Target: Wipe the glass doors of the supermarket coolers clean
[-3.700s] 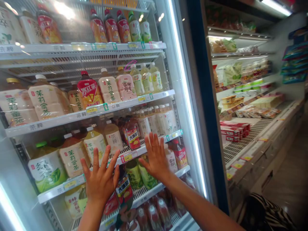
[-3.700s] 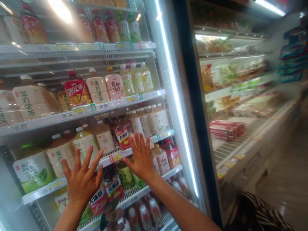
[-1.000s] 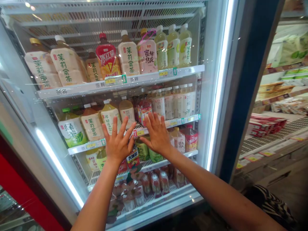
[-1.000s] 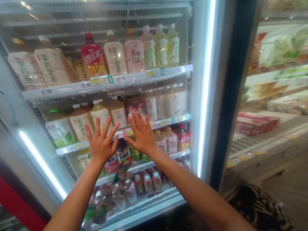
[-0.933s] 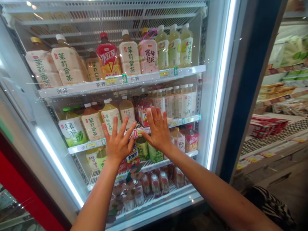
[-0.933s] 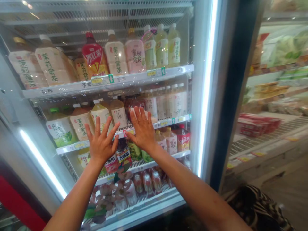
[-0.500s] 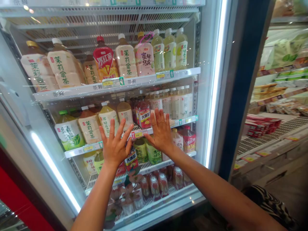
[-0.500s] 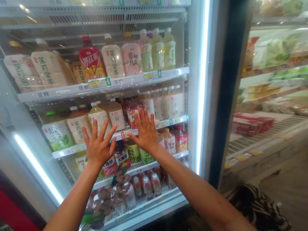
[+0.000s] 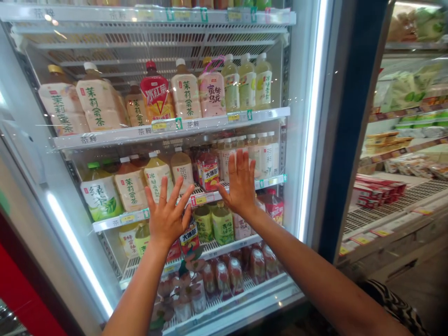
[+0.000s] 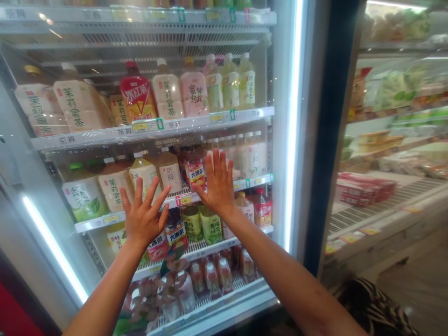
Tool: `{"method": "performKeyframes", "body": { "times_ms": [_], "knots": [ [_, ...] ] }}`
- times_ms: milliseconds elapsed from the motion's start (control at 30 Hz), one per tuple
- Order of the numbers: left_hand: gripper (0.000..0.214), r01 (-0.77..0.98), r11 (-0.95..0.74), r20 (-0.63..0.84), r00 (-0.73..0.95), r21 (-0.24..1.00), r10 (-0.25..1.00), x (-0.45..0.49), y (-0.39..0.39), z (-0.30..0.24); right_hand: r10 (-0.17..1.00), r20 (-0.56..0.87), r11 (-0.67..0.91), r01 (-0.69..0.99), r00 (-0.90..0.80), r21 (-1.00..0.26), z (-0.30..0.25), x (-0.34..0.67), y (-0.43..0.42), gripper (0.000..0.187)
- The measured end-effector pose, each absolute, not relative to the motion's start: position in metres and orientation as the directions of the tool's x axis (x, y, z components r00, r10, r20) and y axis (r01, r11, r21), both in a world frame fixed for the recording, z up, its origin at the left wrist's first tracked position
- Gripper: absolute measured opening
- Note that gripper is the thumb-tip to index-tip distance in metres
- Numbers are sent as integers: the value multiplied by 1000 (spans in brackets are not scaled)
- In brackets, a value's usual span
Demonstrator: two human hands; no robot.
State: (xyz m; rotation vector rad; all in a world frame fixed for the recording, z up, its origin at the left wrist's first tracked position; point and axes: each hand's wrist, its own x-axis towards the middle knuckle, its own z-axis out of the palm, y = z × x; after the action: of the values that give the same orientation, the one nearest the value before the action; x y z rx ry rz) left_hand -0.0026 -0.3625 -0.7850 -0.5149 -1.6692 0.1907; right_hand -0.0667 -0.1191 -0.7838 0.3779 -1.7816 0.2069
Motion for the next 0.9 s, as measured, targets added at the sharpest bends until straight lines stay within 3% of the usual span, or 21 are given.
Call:
{"method": "performKeyframes", "body": {
  "times_ms": [133,267,500,633,733,800,900],
  "knots": [
    [69,215,886,896,-87,-410,436,-3,-363,-786,-156,967,921,-383,-201,69,-830,-54,-124,92],
    [69,220,885,896,-82,-411,437,-2,-364,-786,-273,940,890,-426,-204,167,-893,-43,-125,90],
    [69,233,884,899,-75,-404,431,-3,-363,-785,-114,974,917,-399,-194,28,-775,-66,-106,91],
    [68,240,882,899,-68,-406,432,-4,-364,-786,-148,967,906,-420,-209,48,-830,-55,-115,89],
    [67,244,881,898,-73,-406,434,-3,-365,-786,-270,940,883,-444,-210,154,-889,-44,-127,91],
    [67,244,881,898,-74,-405,434,-3,-365,-786,-294,934,875,-451,-202,178,-887,-43,-135,92],
    [68,241,882,898,-74,-406,434,-3,-365,-785,-244,951,887,-440,-189,140,-824,-50,-147,93]
  ]
}}
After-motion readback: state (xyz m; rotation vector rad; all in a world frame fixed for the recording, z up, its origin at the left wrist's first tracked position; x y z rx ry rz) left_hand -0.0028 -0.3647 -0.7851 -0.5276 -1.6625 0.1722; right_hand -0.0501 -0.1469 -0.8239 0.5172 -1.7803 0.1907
